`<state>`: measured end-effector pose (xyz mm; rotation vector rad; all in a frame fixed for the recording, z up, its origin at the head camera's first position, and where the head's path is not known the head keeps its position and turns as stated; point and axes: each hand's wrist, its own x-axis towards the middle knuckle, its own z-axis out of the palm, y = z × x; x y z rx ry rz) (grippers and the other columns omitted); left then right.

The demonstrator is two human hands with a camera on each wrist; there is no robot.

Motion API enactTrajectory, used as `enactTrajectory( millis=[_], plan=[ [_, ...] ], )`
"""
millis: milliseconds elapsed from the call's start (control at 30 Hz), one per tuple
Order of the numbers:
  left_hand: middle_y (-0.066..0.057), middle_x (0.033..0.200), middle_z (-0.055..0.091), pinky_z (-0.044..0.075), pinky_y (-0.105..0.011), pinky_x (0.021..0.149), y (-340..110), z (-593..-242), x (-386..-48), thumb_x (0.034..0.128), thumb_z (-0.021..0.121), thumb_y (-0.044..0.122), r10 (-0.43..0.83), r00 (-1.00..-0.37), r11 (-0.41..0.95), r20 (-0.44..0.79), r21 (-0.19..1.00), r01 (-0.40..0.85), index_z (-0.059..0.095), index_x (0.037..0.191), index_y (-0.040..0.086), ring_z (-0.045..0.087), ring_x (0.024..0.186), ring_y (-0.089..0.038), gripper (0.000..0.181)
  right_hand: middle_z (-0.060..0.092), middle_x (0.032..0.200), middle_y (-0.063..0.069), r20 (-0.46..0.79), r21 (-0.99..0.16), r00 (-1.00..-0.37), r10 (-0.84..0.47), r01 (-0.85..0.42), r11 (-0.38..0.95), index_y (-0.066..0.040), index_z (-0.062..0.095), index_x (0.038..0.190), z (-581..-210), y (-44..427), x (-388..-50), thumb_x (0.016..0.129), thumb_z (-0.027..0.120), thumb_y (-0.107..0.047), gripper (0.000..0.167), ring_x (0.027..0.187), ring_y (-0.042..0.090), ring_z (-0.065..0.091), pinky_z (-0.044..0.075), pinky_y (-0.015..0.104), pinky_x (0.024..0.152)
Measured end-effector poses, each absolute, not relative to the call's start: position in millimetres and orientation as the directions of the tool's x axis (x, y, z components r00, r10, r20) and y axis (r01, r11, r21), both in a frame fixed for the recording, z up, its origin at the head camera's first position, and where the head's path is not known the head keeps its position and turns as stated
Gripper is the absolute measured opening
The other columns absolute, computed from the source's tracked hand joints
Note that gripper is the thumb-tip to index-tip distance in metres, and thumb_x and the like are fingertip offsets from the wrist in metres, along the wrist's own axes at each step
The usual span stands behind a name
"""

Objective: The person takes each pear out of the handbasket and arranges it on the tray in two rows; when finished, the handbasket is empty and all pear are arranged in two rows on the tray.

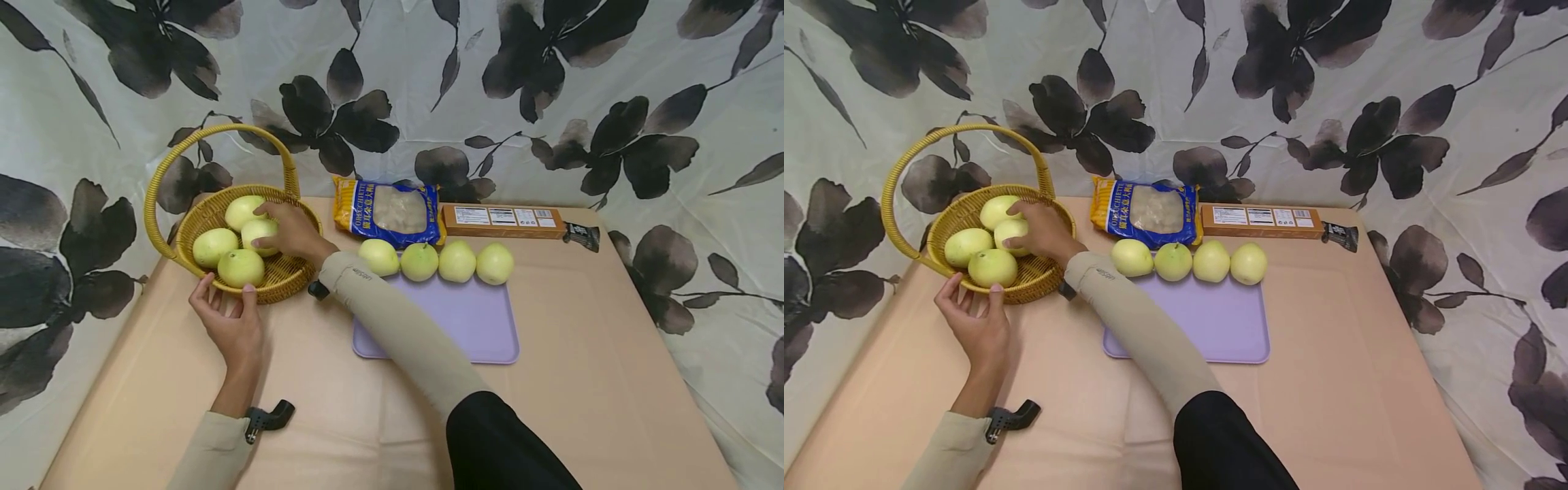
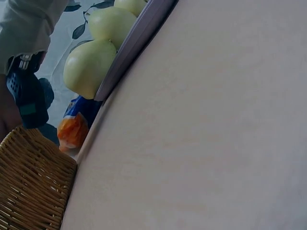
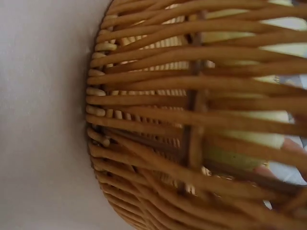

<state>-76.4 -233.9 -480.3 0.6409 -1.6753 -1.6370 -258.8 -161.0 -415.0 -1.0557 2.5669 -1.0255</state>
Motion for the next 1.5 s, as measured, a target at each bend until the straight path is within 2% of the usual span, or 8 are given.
enactTrajectory(
  millis=[167, 367, 533, 733, 933, 1100, 1333, 1500],
  plan=[
    [0.001, 0.165, 0.032, 0.047, -0.047, 0.111, -232, -477, -75, 0.0989, 0.072, 0.016, -0.762, -0.631, 0.086, 0.146, 0.988, 0.125, 0.039, 0.153, 0.023, 0.037, 0.149, -0.021, 0.064, 0.066, 0.144, -0.001, 0.051, -0.536, -0.705, -0.708, -0.618, 0.576, -0.019, 0.057, 0.146, -415, -166, -258, 0.095, 0.080, -0.037, 0.059, 0.134, 0.016, 0.060, 0.044, 0.024, 0.111],
    [0.000, 0.165, 0.033, 0.047, -0.047, 0.111, -231, -476, -74, 0.0988, 0.073, 0.017, -0.762, -0.631, 0.083, 0.146, 0.988, 0.129, 0.040, 0.153, 0.022, 0.037, 0.149, -0.021, 0.064, 0.066, 0.140, -0.004, 0.072, -0.502, -0.739, -0.670, -0.607, 0.615, -0.023, 0.058, 0.143, -417, -164, -254, 0.093, 0.082, -0.040, 0.058, 0.130, 0.013, 0.059, 0.045, 0.026, 0.108],
    [0.000, 0.166, 0.032, 0.047, -0.047, 0.110, -233, -478, -73, 0.0992, 0.073, 0.017, -0.756, -0.638, 0.085, 0.144, 0.989, 0.123, 0.038, 0.155, 0.022, 0.037, 0.149, -0.020, 0.066, 0.066, 0.137, -0.003, 0.142, -0.519, -0.758, -0.637, -0.605, 0.604, -0.026, 0.058, 0.145, -413, -153, -247, 0.093, 0.082, -0.040, 0.059, 0.126, 0.014, 0.059, 0.046, 0.027, 0.105],
    [0.000, 0.166, 0.031, 0.047, -0.048, 0.111, -235, -481, -75, 0.0994, 0.072, 0.016, -0.761, -0.634, 0.086, 0.139, 0.990, 0.114, 0.037, 0.155, 0.022, 0.037, 0.150, -0.020, 0.066, 0.062, 0.146, -0.004, 0.221, -0.592, -0.741, -0.635, -0.619, 0.516, -0.027, 0.058, 0.146, -398, -128, -232, 0.092, 0.084, -0.039, 0.060, 0.131, 0.013, 0.057, 0.044, 0.029, 0.109],
    [0.000, 0.166, 0.032, 0.047, -0.047, 0.113, -234, -480, -75, 0.0993, 0.072, 0.015, -0.758, -0.638, 0.078, 0.138, 0.990, 0.121, 0.038, 0.154, 0.022, 0.037, 0.150, -0.021, 0.065, 0.062, 0.147, -0.005, 0.317, -0.648, -0.682, -0.658, -0.663, 0.375, -0.024, 0.060, 0.145, -385, -91, -216, 0.091, 0.086, -0.034, 0.060, 0.136, 0.012, 0.055, 0.042, 0.028, 0.113],
    [-0.001, 0.165, 0.032, 0.048, -0.046, 0.111, -234, -477, -74, 0.0990, 0.072, 0.015, -0.756, -0.639, 0.075, 0.140, 0.989, 0.128, 0.039, 0.154, 0.022, 0.037, 0.150, -0.021, 0.065, 0.065, 0.142, -0.002, 0.387, -0.692, -0.647, -0.657, -0.675, 0.256, -0.022, 0.063, 0.144, -384, -54, -202, 0.090, 0.087, -0.029, 0.059, 0.129, 0.010, 0.059, 0.049, 0.024, 0.105],
    [0.000, 0.165, 0.032, 0.047, -0.045, 0.112, -235, -479, -74, 0.0989, 0.072, 0.015, -0.758, -0.639, 0.066, 0.130, 0.990, 0.124, 0.038, 0.154, 0.023, 0.036, 0.151, -0.021, 0.065, 0.066, 0.141, 0.000, 0.372, -0.713, -0.624, -0.687, -0.666, 0.219, -0.019, 0.065, 0.142, -392, 0, -187, 0.087, 0.090, -0.024, 0.061, 0.130, 0.013, 0.060, 0.053, 0.023, 0.104],
    [-0.001, 0.165, 0.032, 0.046, -0.046, 0.113, -235, -480, -75, 0.0987, 0.072, 0.014, -0.754, -0.642, 0.062, 0.137, 0.989, 0.138, 0.038, 0.154, 0.022, 0.036, 0.151, -0.022, 0.066, 0.067, 0.142, -0.001, 0.319, -0.696, -0.601, -0.733, -0.673, 0.250, -0.018, 0.065, 0.142, -403, 37, -179, 0.086, 0.091, -0.020, 0.062, 0.133, 0.015, 0.060, 0.054, 0.035, 0.109]
  ],
)
